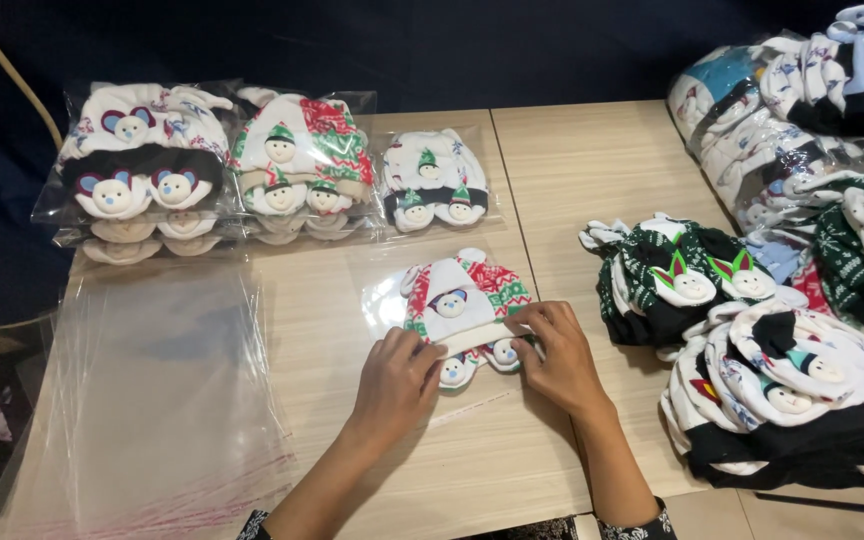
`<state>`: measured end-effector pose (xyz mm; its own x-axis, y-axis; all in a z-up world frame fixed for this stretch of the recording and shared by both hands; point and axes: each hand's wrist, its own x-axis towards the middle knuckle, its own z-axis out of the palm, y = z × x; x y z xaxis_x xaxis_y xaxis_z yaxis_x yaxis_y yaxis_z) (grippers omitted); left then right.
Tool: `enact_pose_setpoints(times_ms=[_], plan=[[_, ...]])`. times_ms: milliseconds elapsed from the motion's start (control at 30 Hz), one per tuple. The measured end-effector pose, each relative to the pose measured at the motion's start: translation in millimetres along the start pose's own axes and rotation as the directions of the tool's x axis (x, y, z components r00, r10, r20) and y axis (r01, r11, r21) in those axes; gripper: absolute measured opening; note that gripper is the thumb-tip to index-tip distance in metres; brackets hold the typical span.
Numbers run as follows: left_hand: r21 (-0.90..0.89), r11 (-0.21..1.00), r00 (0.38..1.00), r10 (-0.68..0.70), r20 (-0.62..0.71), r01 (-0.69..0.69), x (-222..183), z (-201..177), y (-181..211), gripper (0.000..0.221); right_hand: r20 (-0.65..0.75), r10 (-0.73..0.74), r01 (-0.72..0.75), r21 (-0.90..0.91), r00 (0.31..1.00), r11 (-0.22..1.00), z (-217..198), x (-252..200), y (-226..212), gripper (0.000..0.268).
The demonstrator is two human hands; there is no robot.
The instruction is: Folding baby hats and placing them into clear plastic bags for packaging
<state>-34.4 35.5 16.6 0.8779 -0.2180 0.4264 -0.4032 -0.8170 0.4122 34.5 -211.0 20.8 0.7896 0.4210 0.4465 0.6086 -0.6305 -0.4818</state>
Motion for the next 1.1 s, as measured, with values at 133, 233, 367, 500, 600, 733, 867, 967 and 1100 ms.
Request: enact_pose_setpoints(times_ms=[133,233,367,500,600,733,867,967,1100], plan=[[0.101,0.995,1.0,0.005,-0.013,-0.004,-1,7,-16,0.019,0.035,0.054,-0.055,0.021,0.998,0.998,4,1,0,0.019],[0.182,0.982,0.999,-0.053,-0.001,0.052,5,-9,-15,0.018,0.039,-0.038,0.038,0.013,0.999,0.999,3,3,-6,0.017],[0.128,0.991,0.996,-0.027,-0.08,0.037,2,-3,-20,0.022,0.052,-0.103,0.107,-0.066,0.993,0.992,8,-2,1,0.017],[-0.022,0.983,0.959,0.172,-0.225,-0.182,4,14,-2,0.013,-0.001,-0.088,0.087,-0.142,0.996,0.986,19,-8,18,0.016],[-0.05,0.971,0.957,0.219,-0.193,-0.232,19,-3,26,0.007,-0.051,-0.038,0.031,-0.132,0.998,0.991,13,-4,2,0.02],[0.013,0.977,0.961,0.211,-0.179,-0.212,28,19,23,0.013,-0.109,-0.007,-0.01,-0.147,0.994,0.989,23,-9,8,0.016],[0.138,0.973,0.961,0.207,-0.183,-0.184,29,35,19,0.012,-0.077,0.046,-0.049,-0.045,0.996,0.998,15,-7,-4,0.013],[0.138,0.974,0.964,0.2,-0.175,-0.177,29,30,22,0.013,-0.035,0.059,-0.06,-0.047,0.998,0.997,14,-6,-9,0.012],[0.17,0.969,0.961,0.212,-0.178,-0.182,28,38,19,0.013,0.051,0.097,-0.095,-0.046,0.994,0.994,17,-5,-4,0.017]])
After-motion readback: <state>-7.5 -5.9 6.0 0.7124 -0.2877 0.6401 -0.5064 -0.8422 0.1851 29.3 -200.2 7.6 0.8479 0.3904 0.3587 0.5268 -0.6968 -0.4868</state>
